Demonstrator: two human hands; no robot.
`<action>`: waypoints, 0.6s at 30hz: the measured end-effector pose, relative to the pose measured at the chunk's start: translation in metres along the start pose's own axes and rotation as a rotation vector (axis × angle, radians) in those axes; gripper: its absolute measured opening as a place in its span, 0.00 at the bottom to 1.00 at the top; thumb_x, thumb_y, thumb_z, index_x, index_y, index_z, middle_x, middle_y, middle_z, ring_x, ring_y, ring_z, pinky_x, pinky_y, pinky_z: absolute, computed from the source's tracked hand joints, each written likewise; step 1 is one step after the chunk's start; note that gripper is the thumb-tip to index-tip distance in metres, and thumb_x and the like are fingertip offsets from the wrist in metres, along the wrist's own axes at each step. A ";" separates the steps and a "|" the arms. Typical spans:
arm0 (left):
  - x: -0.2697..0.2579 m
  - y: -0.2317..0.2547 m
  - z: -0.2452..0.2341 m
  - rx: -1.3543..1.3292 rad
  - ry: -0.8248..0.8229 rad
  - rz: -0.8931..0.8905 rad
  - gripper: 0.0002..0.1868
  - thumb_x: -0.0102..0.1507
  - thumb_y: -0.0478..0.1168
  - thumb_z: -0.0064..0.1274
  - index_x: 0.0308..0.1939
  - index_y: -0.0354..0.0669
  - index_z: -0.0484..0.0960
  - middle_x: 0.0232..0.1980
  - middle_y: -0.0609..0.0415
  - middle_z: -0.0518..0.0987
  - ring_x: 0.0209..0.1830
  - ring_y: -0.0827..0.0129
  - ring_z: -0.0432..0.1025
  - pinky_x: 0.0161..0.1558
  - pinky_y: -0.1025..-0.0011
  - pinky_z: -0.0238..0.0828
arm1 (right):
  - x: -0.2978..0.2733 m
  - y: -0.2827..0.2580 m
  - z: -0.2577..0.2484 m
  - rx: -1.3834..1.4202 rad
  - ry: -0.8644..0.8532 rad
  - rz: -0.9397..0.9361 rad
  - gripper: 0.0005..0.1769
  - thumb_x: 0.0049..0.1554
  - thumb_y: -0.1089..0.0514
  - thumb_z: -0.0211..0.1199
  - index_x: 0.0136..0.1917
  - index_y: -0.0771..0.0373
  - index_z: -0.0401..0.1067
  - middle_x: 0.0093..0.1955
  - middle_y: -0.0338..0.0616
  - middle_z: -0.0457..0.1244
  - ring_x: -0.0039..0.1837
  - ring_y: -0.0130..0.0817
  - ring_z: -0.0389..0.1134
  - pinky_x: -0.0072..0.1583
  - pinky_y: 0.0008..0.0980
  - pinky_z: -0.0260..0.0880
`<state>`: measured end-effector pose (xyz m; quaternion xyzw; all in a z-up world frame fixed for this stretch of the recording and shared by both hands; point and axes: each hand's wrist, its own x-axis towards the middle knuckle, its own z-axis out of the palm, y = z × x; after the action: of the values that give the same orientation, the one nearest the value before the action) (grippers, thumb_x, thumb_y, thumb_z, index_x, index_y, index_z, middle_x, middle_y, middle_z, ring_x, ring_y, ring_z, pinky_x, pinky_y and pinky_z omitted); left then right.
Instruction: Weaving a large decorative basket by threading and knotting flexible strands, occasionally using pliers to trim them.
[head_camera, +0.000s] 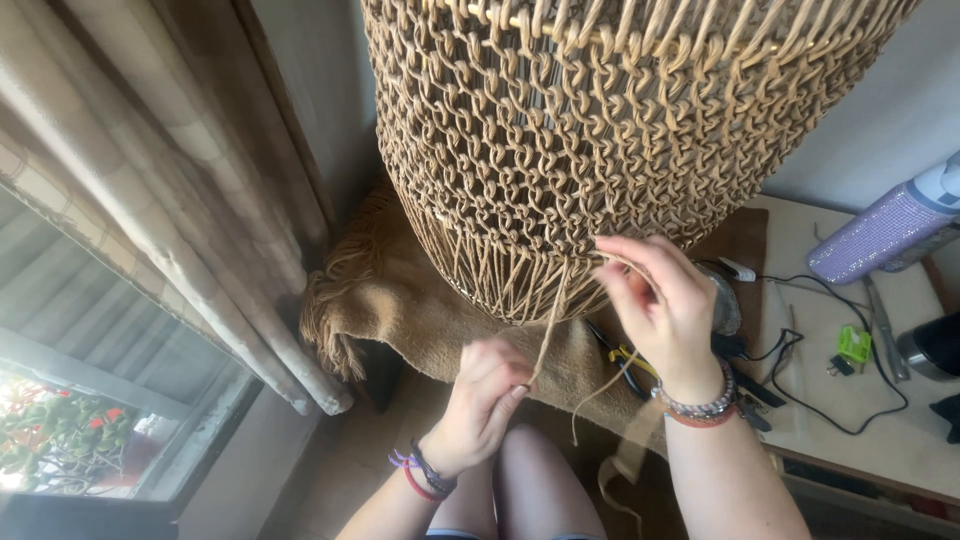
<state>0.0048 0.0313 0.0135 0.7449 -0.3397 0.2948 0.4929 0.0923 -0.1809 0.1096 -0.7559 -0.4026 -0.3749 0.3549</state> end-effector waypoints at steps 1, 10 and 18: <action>0.004 -0.005 -0.004 -0.001 -0.002 0.002 0.18 0.76 0.45 0.31 0.40 0.46 0.75 0.45 0.54 0.75 0.49 0.60 0.68 0.55 0.63 0.55 | -0.001 -0.004 -0.003 -0.002 0.002 0.001 0.11 0.64 0.65 0.63 0.60 0.69 0.74 0.43 0.45 0.65 0.33 0.23 0.57 0.37 0.19 0.63; 0.060 0.007 -0.010 -0.113 -0.221 0.421 0.14 0.71 0.39 0.41 0.34 0.35 0.74 0.49 0.44 0.73 0.63 0.40 0.69 0.61 0.50 0.74 | -0.016 -0.003 -0.007 0.262 0.367 0.107 0.16 0.66 0.62 0.61 0.65 0.66 0.65 0.51 0.46 0.66 0.48 0.31 0.70 0.51 0.24 0.76; 0.052 0.014 0.022 -0.603 0.294 -0.332 0.13 0.64 0.38 0.51 0.48 0.41 0.64 0.51 0.50 0.68 0.29 0.72 0.74 0.30 0.77 0.69 | -0.020 0.015 -0.023 0.137 0.653 -0.146 0.11 0.69 0.56 0.58 0.47 0.64 0.70 0.35 0.45 0.64 0.39 0.32 0.66 0.45 0.26 0.66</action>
<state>0.0267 -0.0043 0.0541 0.5608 -0.2117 0.2013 0.7747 0.0914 -0.2137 0.1002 -0.5394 -0.3451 -0.5938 0.4872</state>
